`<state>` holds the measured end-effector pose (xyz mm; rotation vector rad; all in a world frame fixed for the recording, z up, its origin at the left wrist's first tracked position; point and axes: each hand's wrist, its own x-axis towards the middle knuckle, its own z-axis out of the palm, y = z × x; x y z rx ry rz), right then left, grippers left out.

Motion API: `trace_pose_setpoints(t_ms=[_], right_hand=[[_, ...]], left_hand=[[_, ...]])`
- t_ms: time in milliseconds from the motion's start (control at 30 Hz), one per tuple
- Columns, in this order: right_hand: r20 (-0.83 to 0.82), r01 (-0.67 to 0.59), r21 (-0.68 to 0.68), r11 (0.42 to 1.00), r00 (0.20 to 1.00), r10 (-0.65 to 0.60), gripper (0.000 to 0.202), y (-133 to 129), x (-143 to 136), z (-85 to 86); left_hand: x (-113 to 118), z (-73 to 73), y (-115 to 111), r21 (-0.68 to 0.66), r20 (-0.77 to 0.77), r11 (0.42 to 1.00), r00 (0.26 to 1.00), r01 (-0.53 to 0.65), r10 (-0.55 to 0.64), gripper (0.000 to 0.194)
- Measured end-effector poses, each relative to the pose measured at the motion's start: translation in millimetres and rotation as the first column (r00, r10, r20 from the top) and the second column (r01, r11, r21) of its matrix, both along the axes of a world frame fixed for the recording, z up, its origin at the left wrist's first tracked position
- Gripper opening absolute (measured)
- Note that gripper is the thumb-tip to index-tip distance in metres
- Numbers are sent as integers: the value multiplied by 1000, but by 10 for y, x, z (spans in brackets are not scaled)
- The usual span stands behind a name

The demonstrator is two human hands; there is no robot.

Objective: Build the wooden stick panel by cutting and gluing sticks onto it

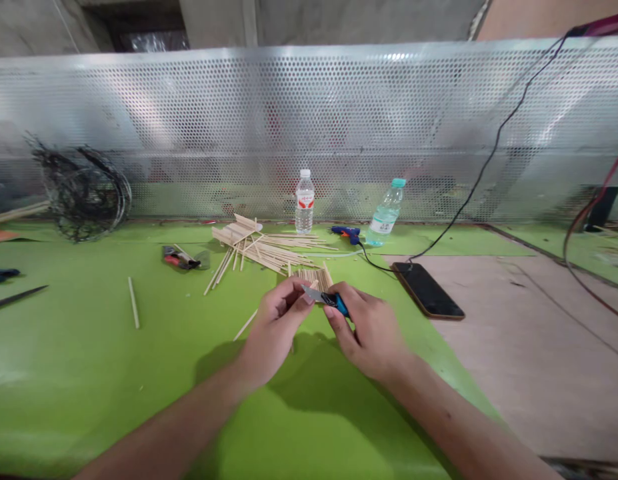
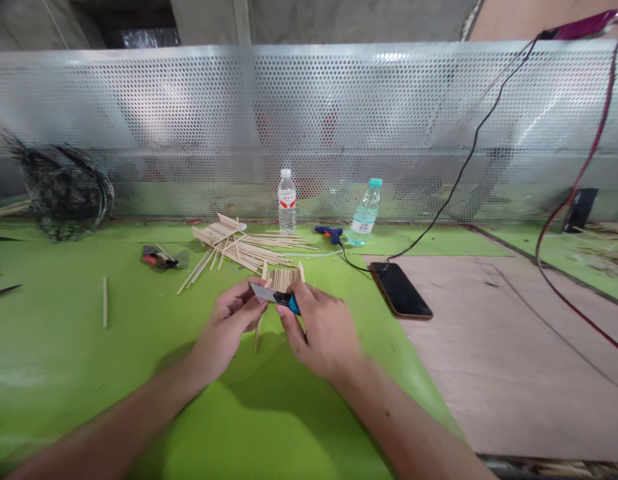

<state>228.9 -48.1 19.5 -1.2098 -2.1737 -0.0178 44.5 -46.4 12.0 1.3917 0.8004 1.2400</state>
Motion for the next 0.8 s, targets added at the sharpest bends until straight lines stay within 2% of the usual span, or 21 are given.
trace_pose_setpoints(t_ms=[233, 567, 800], right_hand=[[-15, 8, 4, 1000, 1000, -8, 30, -4, -5, 2], [7, 23, 5, 1000, 1000, -23, 31, -10, -9, -9], [13, 32, -13, 999, 999, -32, 33, -18, -14, -13]], left_hand=[[15, -4, 12, 61, 44, 998, 999, -18, 15, 34], [7, 26, -13, 79, -41, 997, 999, -14, 18, 31], [-3, 12, -18, 39, -31, 999, 999, -25, 26, 30]])
